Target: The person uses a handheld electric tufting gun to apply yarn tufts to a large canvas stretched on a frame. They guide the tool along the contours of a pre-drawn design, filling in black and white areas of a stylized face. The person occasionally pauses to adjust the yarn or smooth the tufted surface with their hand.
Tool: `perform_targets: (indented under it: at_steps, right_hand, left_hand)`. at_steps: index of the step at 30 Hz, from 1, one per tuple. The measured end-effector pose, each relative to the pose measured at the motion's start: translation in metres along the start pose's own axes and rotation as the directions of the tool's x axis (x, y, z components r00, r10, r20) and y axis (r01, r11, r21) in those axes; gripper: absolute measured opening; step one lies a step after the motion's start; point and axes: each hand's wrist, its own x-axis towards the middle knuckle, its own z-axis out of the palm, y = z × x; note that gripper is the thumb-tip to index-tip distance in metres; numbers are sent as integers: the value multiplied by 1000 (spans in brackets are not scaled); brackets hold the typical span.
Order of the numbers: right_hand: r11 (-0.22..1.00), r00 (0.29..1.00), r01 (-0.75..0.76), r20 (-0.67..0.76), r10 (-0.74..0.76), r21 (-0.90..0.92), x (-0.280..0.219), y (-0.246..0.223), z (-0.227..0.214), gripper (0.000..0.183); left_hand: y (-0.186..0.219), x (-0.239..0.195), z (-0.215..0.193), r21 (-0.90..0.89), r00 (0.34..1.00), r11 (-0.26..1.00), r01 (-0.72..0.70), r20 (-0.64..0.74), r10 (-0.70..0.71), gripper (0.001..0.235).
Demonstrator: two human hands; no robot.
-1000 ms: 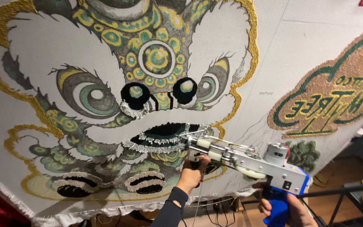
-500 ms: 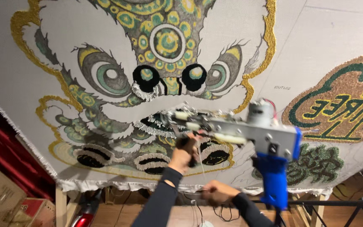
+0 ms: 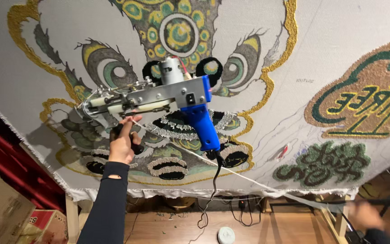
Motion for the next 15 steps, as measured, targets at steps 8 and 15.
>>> perform_targets:
  at_steps: [8, 15]
  right_hand:
    - [960, 969, 77, -205, -135, -269, 100, -37, -49, 37]
    - [929, 971, 154, -121, -205, -337, 129, -59, -39, 40]
  left_hand:
    - [-46, -35, -21, 283, 938, 897, 341, -158, -307, 43]
    - [-103, -33, -61, 3, 977, 977, 213, 10, -213, 27]
